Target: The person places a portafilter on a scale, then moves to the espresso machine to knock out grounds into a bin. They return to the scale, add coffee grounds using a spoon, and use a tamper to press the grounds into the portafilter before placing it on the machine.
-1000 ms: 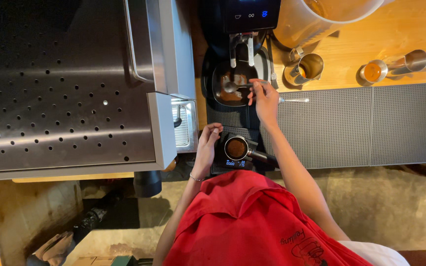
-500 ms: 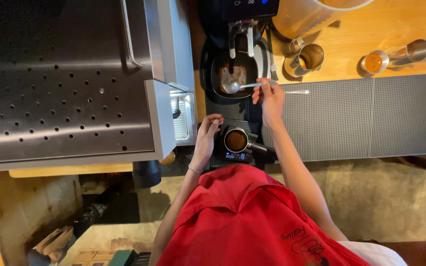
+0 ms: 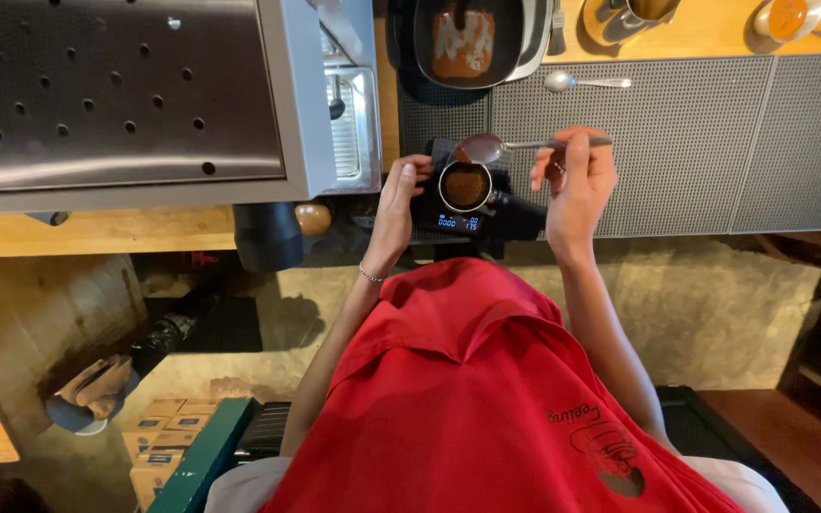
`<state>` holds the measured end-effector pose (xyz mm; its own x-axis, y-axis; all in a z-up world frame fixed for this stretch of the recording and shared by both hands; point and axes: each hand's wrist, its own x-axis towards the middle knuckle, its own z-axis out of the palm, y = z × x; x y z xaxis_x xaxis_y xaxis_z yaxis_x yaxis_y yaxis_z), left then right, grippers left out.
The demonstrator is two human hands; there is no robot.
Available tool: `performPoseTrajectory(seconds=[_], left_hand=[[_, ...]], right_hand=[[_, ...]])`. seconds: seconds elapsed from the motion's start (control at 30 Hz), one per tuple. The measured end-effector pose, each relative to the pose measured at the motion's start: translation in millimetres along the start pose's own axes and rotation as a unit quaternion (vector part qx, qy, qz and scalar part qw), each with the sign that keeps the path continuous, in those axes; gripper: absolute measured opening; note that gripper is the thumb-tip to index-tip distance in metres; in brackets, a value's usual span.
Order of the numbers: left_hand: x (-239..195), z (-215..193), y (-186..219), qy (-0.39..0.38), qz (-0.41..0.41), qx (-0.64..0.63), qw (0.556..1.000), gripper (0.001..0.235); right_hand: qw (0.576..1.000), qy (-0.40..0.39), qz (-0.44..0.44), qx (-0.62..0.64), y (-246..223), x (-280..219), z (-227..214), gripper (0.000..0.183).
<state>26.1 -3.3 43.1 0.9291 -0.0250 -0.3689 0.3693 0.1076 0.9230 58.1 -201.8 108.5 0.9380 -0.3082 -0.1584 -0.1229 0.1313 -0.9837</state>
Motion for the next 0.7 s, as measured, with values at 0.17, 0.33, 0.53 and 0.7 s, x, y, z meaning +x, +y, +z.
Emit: performPoseTrajectory(seconds=[0.17,0.33,0.53,0.7], left_hand=[[-12.5,-2.4,-6.3,0.001,-0.009,0.000,1.000,0.039],[-21.2,-2.2,-6.7,-0.007,-0.009,0.006,1.000,0.041],[-23.5,-4.2,-9.6,-0.006,0.006,0.002,1.000,0.044],[-20.7,-9.4,-7.8,-0.008,0.011,-0.001,1.000,0.044]], right_hand=[[0.963,-0.107,-0.186,-0.165,2.8,-34.0,-20.5,0.023],[0.891,-0.172,-0.346,-0.238,-5.8,-42.2,-16.7,0.018],[0.941,-0.063,-0.303,-0.137,5.4,-30.5,-10.0,0.032],[0.970,-0.028,-0.222,-0.098,8.9,-27.4,-0.8,0.027]])
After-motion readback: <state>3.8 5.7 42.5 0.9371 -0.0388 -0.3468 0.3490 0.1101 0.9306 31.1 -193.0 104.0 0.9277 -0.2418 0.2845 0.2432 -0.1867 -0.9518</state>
